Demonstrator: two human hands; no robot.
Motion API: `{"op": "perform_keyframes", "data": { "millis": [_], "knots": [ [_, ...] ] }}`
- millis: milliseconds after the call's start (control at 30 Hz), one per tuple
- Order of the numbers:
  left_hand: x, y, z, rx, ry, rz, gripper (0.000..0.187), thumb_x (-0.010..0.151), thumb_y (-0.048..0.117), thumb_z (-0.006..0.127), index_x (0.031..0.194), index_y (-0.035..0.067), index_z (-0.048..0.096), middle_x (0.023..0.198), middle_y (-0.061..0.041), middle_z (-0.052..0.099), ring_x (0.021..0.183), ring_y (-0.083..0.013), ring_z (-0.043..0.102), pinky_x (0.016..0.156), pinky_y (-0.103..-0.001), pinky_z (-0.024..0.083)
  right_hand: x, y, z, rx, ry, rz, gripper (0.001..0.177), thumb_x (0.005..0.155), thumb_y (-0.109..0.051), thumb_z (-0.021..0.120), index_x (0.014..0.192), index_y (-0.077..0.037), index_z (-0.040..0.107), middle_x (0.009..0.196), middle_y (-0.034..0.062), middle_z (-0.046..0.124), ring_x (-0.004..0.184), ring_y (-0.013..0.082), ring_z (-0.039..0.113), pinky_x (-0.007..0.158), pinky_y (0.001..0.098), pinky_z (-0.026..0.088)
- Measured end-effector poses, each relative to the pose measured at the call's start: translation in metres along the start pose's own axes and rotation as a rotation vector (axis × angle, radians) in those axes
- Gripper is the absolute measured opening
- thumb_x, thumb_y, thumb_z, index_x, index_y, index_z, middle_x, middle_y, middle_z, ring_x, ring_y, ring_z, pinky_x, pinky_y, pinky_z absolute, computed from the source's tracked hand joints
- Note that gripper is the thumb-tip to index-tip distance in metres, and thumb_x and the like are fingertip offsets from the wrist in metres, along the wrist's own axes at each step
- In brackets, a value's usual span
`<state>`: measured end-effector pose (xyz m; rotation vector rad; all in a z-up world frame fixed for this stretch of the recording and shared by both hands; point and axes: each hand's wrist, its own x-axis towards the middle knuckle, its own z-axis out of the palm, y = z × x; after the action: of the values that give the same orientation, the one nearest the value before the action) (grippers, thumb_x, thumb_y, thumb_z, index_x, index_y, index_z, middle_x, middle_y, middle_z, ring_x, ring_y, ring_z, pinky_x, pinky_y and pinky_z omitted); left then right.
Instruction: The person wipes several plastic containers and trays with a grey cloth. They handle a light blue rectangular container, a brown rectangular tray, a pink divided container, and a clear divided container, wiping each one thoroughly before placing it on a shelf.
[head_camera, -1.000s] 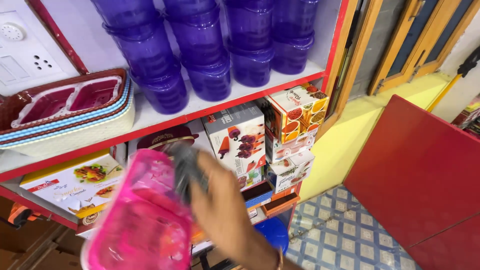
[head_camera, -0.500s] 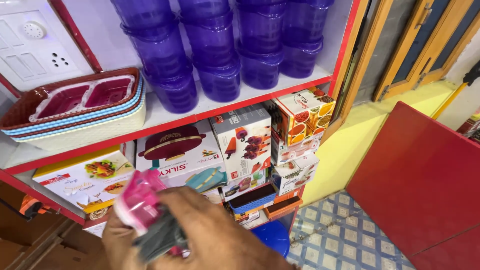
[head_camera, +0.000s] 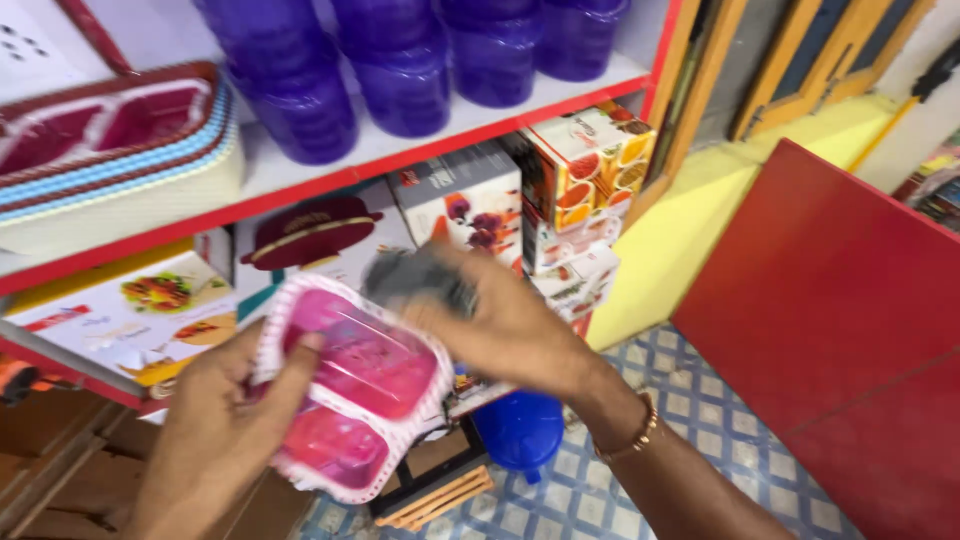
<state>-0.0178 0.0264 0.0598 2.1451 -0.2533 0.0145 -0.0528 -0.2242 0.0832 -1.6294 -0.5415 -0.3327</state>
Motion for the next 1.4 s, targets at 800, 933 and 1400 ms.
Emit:
{"op": "perform_keyframes", "data": {
  "millis": [800,933,1400],
  "knots": [
    [-0.021,0.026,0.098,-0.175,0.472,-0.02,0.045,0.108,0.038,0.035,0.133,0.002,0.041,0.12,-0.024,0.061,0.108,-0.0342,0.064,0.093,-0.046,0.046,-0.01,0.008,0.024,-0.743,-0.125,-0.252,0.038,0.083,0.01,0.063,0.118,0.001,0.072,0.132,0.0249,0.065,0.127,0.0388,0.058,0.106,0.0409,0.053],
    [-0.027,0.024,0.102,-0.122,0.469,0.036,0.042,0.11,0.035,0.035,0.132,0.0,0.041,0.118,-0.027,0.061,0.107,-0.037,0.063,0.094,-0.048,0.045,-0.009,-0.003,0.008,-0.522,-0.125,0.034,0.046,0.085,0.002,0.067,0.131,0.0,0.062,0.116,0.0222,0.07,0.105,0.031,0.071,0.088,0.0361,0.06],
    [-0.022,0.045,0.14,-0.123,0.531,0.015,0.032,0.109,0.027,0.036,0.126,0.0,0.042,0.096,-0.023,0.066,0.082,-0.0353,0.067,0.074,-0.047,0.048,0.004,0.015,-0.016,-0.534,-0.042,-0.121,0.031,0.086,-0.002,0.072,0.117,-0.002,0.071,0.109,0.0161,0.074,0.101,0.0326,0.073,0.091,0.041,0.058]
  ]
}}
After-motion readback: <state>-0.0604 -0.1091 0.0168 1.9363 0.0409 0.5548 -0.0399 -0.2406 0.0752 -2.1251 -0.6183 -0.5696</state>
